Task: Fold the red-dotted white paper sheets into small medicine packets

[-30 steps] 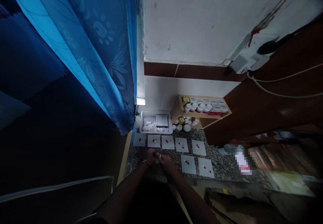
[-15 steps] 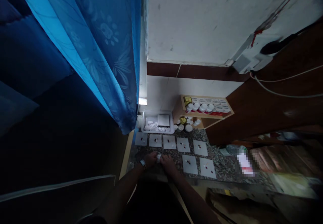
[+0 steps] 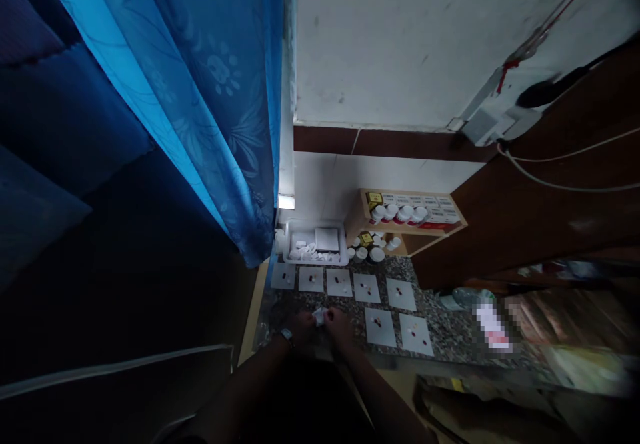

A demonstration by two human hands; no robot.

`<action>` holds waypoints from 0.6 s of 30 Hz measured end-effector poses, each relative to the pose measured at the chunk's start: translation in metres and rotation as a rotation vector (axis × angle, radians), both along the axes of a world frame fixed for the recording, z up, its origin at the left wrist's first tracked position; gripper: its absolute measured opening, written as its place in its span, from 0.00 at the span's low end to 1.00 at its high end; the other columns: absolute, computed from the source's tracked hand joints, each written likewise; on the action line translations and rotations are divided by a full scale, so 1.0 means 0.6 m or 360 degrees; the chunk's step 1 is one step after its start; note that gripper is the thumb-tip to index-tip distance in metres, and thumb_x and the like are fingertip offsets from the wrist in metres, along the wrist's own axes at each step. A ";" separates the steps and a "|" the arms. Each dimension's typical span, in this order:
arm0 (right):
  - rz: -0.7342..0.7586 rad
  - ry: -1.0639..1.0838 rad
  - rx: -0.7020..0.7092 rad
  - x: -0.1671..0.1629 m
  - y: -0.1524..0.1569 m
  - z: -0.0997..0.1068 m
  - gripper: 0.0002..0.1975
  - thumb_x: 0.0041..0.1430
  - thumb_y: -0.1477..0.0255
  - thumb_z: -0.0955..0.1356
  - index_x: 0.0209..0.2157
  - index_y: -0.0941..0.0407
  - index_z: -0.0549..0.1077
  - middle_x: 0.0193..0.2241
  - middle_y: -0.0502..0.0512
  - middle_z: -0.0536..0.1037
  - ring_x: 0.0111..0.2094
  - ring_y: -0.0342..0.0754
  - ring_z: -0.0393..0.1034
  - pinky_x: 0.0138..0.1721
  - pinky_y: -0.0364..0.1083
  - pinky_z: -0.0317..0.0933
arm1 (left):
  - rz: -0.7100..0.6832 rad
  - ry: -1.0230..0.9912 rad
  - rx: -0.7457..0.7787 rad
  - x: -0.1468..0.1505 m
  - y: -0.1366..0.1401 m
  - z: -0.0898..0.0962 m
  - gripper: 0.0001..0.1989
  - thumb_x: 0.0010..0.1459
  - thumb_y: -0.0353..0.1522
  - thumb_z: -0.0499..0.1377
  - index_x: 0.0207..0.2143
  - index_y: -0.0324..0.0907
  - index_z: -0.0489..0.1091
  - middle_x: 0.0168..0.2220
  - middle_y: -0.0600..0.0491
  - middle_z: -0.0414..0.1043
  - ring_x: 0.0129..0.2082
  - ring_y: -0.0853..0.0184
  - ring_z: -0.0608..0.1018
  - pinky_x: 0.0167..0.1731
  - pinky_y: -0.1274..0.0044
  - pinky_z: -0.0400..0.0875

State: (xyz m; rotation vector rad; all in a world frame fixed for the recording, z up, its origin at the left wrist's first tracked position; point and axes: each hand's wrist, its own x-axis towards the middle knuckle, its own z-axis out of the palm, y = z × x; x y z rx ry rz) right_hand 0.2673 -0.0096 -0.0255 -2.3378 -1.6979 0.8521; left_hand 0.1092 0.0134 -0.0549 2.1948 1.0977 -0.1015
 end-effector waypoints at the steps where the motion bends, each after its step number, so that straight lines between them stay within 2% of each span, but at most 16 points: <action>1: -0.0039 0.0047 -0.0061 -0.006 0.003 0.000 0.12 0.56 0.67 0.61 0.28 0.56 0.74 0.28 0.54 0.76 0.30 0.45 0.69 0.28 0.40 0.53 | 0.0051 -0.0008 -0.0024 0.005 -0.002 -0.001 0.09 0.57 0.29 0.50 0.34 0.39 0.70 0.33 0.48 0.68 0.32 0.66 0.69 0.33 0.76 0.61; 7: -0.0200 0.0147 -0.0190 -0.022 0.003 -0.012 0.10 0.51 0.70 0.63 0.25 0.57 0.75 0.26 0.56 0.77 0.29 0.46 0.71 0.26 0.40 0.53 | 0.0490 -0.0037 -0.0152 0.026 -0.007 0.009 0.10 0.55 0.27 0.50 0.25 0.37 0.70 0.30 0.50 0.69 0.31 0.68 0.69 0.33 0.78 0.59; 12: -0.0136 0.0371 -0.0152 -0.019 -0.002 -0.020 0.08 0.48 0.73 0.64 0.21 0.57 0.74 0.23 0.53 0.77 0.27 0.44 0.70 0.24 0.38 0.52 | 0.0919 -0.0152 -0.0197 0.040 -0.005 0.019 0.05 0.48 0.22 0.53 0.25 0.38 0.66 0.27 0.54 0.67 0.29 0.70 0.67 0.31 0.80 0.58; 18: -0.0086 0.0430 -0.0118 -0.020 0.000 -0.021 0.07 0.47 0.74 0.64 0.20 0.57 0.72 0.21 0.50 0.76 0.26 0.44 0.68 0.25 0.38 0.53 | 0.1320 -0.0292 -0.0329 0.053 0.000 0.012 0.07 0.43 0.20 0.54 0.21 0.39 0.61 0.21 0.59 0.62 0.26 0.72 0.65 0.27 0.82 0.57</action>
